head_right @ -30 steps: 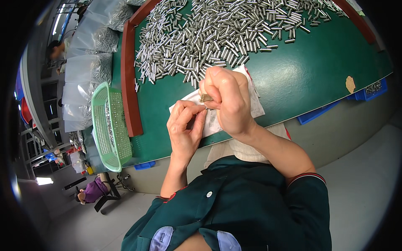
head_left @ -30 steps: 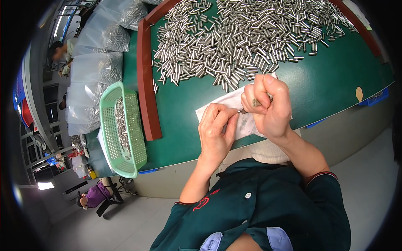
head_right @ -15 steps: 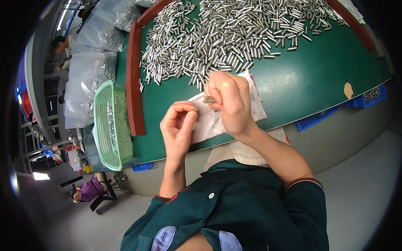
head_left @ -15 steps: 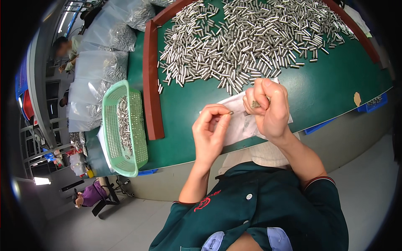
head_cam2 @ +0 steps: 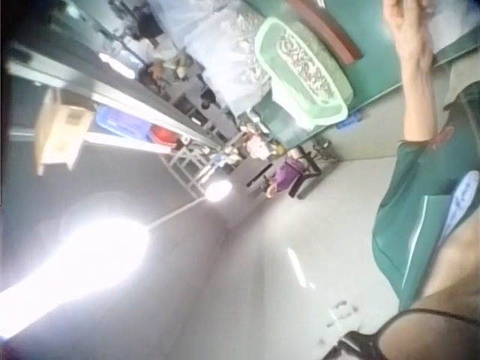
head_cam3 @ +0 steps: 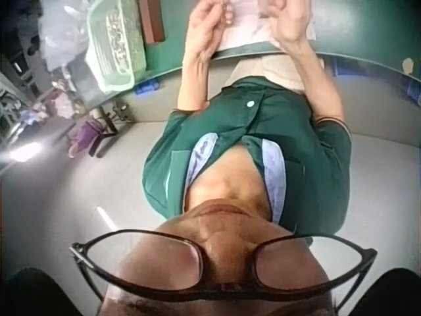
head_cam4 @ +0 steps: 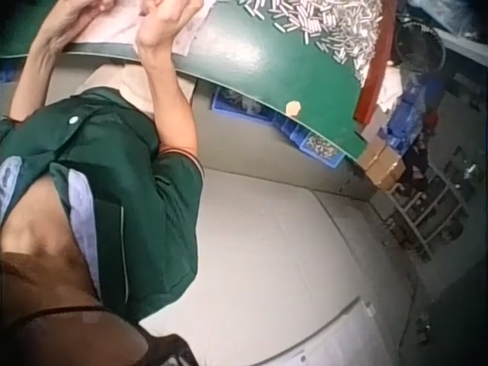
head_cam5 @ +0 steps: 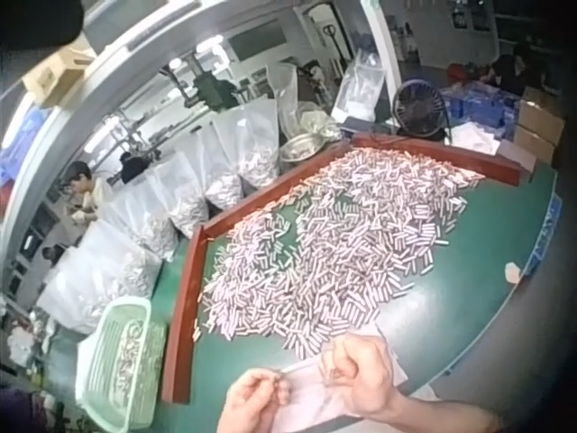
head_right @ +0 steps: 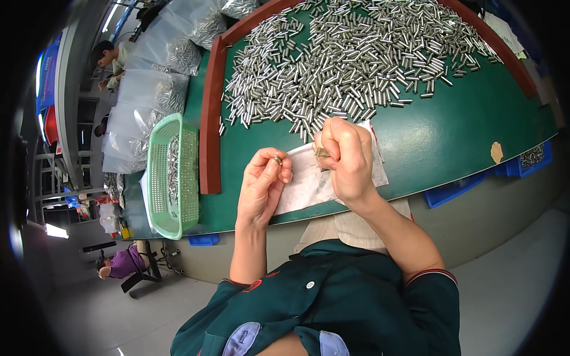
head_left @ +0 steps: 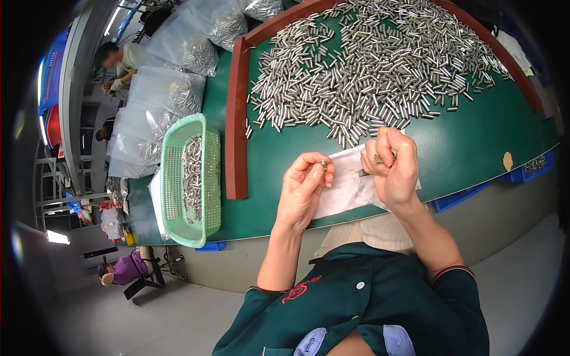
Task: Inspecting and sorting small metal cylindrical components at a workbench.
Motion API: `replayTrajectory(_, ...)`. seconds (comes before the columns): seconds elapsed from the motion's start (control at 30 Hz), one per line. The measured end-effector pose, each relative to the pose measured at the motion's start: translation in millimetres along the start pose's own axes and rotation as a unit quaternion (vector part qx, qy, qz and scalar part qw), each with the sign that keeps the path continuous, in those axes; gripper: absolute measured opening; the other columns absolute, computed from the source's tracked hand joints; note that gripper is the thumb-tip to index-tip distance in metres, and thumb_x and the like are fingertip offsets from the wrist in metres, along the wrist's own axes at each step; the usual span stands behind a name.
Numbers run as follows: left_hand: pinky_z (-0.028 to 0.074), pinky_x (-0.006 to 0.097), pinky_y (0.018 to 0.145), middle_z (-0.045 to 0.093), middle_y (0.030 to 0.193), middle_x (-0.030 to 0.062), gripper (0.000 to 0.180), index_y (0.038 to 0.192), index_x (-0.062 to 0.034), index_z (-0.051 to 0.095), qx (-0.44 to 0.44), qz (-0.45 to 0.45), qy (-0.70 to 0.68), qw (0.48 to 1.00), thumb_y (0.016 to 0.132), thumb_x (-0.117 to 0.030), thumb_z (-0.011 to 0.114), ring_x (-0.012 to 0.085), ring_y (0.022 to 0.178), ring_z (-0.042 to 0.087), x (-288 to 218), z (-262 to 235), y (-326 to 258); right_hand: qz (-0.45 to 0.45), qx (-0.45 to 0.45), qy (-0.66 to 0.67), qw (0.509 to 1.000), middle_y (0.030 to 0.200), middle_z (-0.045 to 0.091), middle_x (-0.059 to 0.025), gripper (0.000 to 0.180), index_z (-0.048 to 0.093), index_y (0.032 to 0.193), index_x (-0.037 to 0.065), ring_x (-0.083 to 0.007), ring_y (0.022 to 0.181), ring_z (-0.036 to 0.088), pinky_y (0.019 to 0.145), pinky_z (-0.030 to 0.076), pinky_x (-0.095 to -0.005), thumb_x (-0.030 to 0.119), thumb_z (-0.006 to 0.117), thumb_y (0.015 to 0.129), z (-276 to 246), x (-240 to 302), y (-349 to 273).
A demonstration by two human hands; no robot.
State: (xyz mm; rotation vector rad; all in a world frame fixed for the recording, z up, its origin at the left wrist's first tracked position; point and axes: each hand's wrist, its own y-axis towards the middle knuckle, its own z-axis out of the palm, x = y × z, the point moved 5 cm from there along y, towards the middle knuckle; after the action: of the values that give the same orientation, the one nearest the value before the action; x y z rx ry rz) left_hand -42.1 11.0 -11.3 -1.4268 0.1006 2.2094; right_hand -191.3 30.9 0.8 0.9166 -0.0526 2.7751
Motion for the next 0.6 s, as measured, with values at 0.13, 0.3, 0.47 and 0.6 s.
replayTrajectory(0.13,0.039,0.021,0.061,0.053,0.083,0.0071,0.022,0.089,-0.0029,0.051,-0.007,-0.018,-0.049,0.999,0.090,-0.023,0.043,0.0105,0.071,0.046,-9.3,2.4,8.1,-0.001,-0.005,0.003,1.000,0.049,0.023,0.0034,0.037,0.027,0.052,0.010,-0.0054,0.044,0.021,0.040,0.017,-0.0213,0.020,0.034,0.087,-4.3,0.7,0.3)
replayTrajectory(0.3,0.032,0.018,0.054,0.045,0.064,-0.0040,0.010,0.079,-0.0038,0.054,-0.084,0.065,0.285,0.953,0.083,-0.013,0.055,0.0050,0.057,0.039,-34.6,-6.1,28.5,0.002,-0.006,0.005,1.000,0.049,0.024,0.0032,0.038,0.027,0.051,0.010,-0.0054,0.044,0.021,0.040,0.017,-0.0212,0.020,0.034,0.087,-1.4,0.2,-1.9)
replayTrajectory(0.47,0.033,0.028,0.044,0.039,0.052,0.0046,0.011,0.077,-0.0007,0.058,-0.119,0.194,0.623,0.748,0.067,-0.003,0.064,0.0134,0.045,0.038,-49.3,4.2,46.9,0.007,-0.010,0.003,1.000,0.049,0.024,0.0030,0.038,0.028,0.051,0.010,-0.0054,0.044,0.021,0.040,0.017,-0.0209,0.021,0.034,0.087,-2.6,0.5,-0.9)
replayTrajectory(0.6,0.034,0.029,0.044,0.039,0.051,0.0044,0.013,0.078,-0.0006,0.059,-0.123,0.237,0.639,0.721,0.067,-0.002,0.065,0.0145,0.045,0.038,-45.2,0.2,55.1,0.006,-0.013,0.001,1.000,0.049,0.024,0.0031,0.038,0.028,0.051,0.010,-0.0054,0.044,0.021,0.040,0.017,-0.0207,0.021,0.034,0.087,-1.0,0.7,-0.1)
